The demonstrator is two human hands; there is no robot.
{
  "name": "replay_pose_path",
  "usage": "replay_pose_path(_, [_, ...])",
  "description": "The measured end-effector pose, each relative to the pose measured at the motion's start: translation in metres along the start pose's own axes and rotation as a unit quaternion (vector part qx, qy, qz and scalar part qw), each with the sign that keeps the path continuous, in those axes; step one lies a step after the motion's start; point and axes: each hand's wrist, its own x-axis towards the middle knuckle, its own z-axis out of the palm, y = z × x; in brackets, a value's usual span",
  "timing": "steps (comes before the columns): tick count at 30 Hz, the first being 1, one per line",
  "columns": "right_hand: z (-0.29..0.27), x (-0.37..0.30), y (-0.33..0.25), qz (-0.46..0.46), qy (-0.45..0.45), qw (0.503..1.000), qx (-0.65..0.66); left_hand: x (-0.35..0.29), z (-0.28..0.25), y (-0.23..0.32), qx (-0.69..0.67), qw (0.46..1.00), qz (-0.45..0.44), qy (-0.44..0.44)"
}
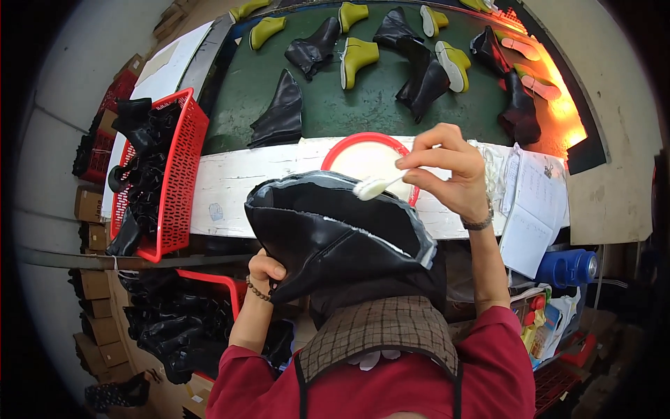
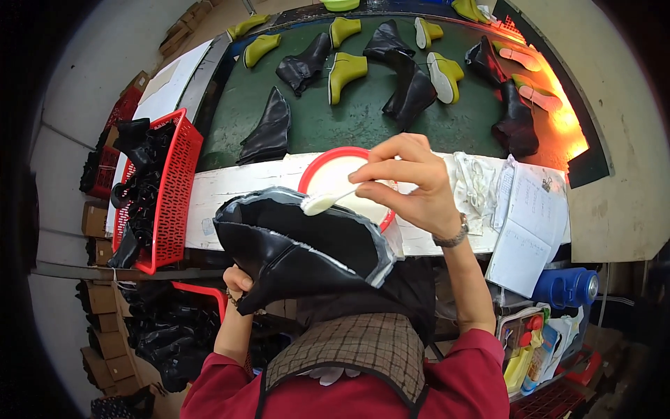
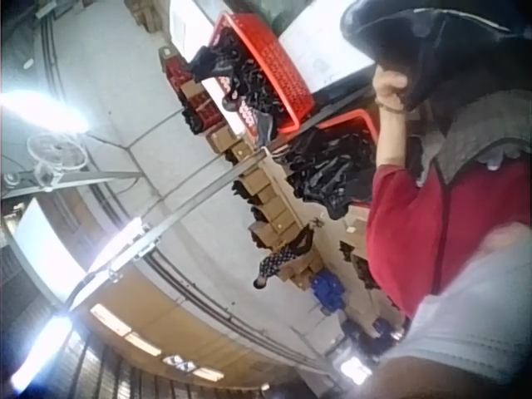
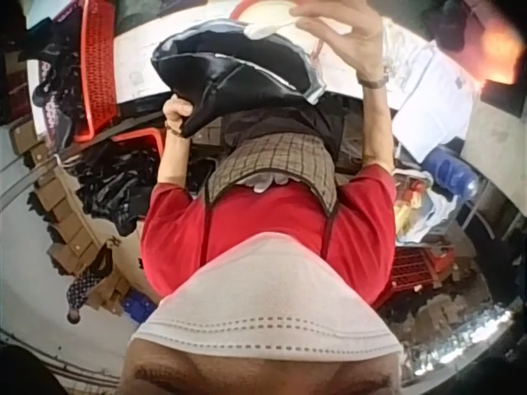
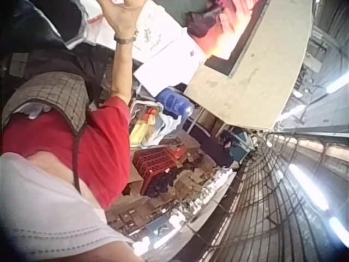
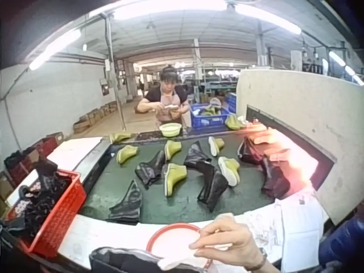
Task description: Apply adhesive to the perimeter and inner edges of a shoe upper using a brush.
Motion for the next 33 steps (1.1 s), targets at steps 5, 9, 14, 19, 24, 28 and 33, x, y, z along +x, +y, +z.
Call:
replay_pose_path(5, [0.006, -0.018, 0.016, 0.026, -0.003, 0.999, 0.035, 0.004, -0.001, 0.005, 0.01, 1.0, 0.019, -0.02])
replay_pose_path(9, [0.017, -0.041, 0.025, 0.074, 0.003, 0.996, 0.058, 0.001, -0.005, 0.009, 0.014, 0.999, 0.036, -0.029])
replay_pose_path(14, [0.014, -0.066, 0.031, 0.12, -0.008, 0.992, 0.043, -0.005, -0.006, 0.017, 0.03, 0.995, 0.083, -0.037])
replay_pose_path(19, [0.007, -0.089, 0.066, 0.215, 0.08, 0.973, 0.038, 0.005, 0.005, 0.023, 0.037, 0.991, 0.115, 0.065])
replay_pose_path(24, [0.013, -0.128, 0.113, 0.239, 0.056, 0.969, -0.016, 0.003, -0.018, 0.051, 0.043, 0.993, 0.084, 0.078])
replay_pose_path(28, [0.021, -0.144, 0.123, 0.289, 0.063, 0.955, -0.032, 0.029, -0.019, 0.059, 0.047, 0.983, 0.144, 0.101])
replay_pose_path(33, [0.017, -0.135, 0.123, 0.259, 0.173, 0.95, 0.002, 0.048, -0.044, 0.088, 0.119, 0.959, 0.196, 0.167])
